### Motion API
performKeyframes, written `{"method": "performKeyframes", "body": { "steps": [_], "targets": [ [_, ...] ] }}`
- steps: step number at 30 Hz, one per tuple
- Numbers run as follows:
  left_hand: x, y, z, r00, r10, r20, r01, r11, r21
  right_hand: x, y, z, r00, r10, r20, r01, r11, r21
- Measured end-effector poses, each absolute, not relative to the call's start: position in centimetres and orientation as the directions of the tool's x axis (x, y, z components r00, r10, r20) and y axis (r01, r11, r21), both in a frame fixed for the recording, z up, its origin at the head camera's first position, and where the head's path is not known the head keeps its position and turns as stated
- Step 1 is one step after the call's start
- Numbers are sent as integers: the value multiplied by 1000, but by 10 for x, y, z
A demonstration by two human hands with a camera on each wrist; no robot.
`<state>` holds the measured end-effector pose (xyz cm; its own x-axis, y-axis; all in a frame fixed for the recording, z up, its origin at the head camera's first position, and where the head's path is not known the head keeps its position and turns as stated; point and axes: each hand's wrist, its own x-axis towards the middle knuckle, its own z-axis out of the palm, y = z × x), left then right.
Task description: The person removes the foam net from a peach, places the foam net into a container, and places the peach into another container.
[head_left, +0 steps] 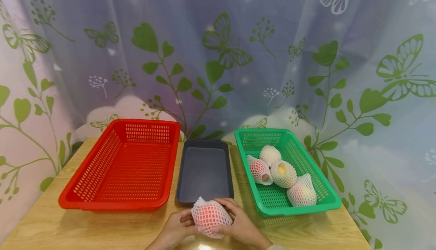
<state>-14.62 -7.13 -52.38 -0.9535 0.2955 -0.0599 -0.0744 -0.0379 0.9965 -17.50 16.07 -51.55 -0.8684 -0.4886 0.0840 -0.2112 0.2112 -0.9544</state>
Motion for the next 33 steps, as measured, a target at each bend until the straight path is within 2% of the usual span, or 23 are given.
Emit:
{"method": "performKeyframes", "body": {
  "steps": [11, 22, 33],
  "targets": [
    [-149, -72, -524, -952, 287, -103, -128, -70, 989, -177, 160, -516, -875, -471, 114, -259, 257, -931],
    [-147, -74, -521, -949, 299, -101, -126, -65, 990, -174, 159, -514, -866, -486, 115, -268, 257, -929],
    [-146, -81, -519, -956, 285, -72, -86, -36, 996, -171, 164, -512, -828, -552, 104, -210, 133, -969]
  ]
}}
